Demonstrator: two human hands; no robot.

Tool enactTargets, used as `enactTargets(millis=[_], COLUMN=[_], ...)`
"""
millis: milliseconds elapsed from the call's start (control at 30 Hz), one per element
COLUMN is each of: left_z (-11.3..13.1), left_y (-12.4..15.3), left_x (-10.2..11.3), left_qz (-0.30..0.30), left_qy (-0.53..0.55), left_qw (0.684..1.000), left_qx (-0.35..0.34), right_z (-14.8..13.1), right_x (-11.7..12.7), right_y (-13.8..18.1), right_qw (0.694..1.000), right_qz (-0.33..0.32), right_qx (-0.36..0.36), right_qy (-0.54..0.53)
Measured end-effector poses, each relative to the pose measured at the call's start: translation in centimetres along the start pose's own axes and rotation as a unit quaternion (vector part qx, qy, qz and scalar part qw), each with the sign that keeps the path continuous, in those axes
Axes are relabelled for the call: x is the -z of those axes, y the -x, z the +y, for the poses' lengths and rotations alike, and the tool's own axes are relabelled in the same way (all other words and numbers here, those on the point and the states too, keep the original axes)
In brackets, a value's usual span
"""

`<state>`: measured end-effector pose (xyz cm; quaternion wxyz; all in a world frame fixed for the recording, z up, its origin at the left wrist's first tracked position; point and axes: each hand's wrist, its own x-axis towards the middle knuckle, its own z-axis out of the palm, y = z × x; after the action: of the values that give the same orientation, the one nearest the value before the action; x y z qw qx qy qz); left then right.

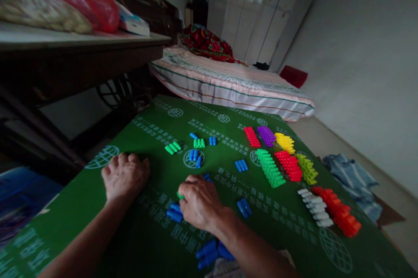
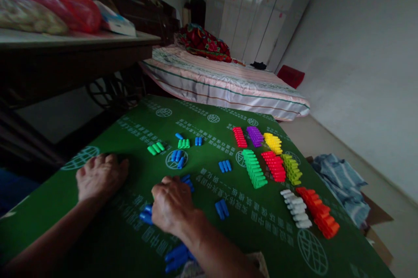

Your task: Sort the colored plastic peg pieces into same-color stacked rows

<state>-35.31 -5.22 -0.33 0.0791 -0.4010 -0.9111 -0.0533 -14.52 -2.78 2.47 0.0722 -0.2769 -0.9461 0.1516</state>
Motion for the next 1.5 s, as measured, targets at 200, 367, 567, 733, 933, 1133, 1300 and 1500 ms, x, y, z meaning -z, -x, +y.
enactTargets(millis=[200, 367, 567, 733, 933, 1133, 1300, 1500], left_z=[-0.1, -0.1, 0.2, 0.1, 0.0, 0.0, 0.0, 0.2], left_y=[-0.2, -0.1, 0.0, 0.1, 0.1, 0.0, 0.0, 0.1], left_x=[-0.2, -0.1, 0.0, -0.1, -0.3, -0.6, -0.6, -0.2], left_qz=[-0.010, -0.008, -0.006, -0.003, -0.001, 0.002, 0.003, 0.002], left_qy=[0.007, 0.013, 0.014, 0.017, 0.017, 0.016, 0.013, 0.019], left_qw=[1.000, 1.000, 1.000, 1.000, 1.000, 1.000, 1.000, 1.000], left_qx=[0.005, 0.004, 0.007, 0.004, -0.002, -0.003, -0.004, 0.000], right_z=[4.8, 13.1, 21.2, 23.7, 24.4, 24.6, 24.6, 25.1], right_x=[3.1, 6.9, 9.2, 8.9, 8.1, 7.6, 7.6, 7.5], right_y=[2.6, 5.1, 7.5, 8.2, 8.4, 8.5, 8.5, 8.6], right_qw=[0.990, 0.967, 0.931, 0.912, 0.917, 0.930, 0.933, 0.935], right_qz=[0.092, 0.182, 0.219, 0.221, 0.184, 0.171, 0.160, 0.154], right_qx=[-0.039, -0.133, -0.260, -0.291, -0.302, -0.301, -0.311, -0.314], right_qy=[-0.104, -0.117, -0.133, -0.186, -0.184, -0.124, -0.086, -0.059])
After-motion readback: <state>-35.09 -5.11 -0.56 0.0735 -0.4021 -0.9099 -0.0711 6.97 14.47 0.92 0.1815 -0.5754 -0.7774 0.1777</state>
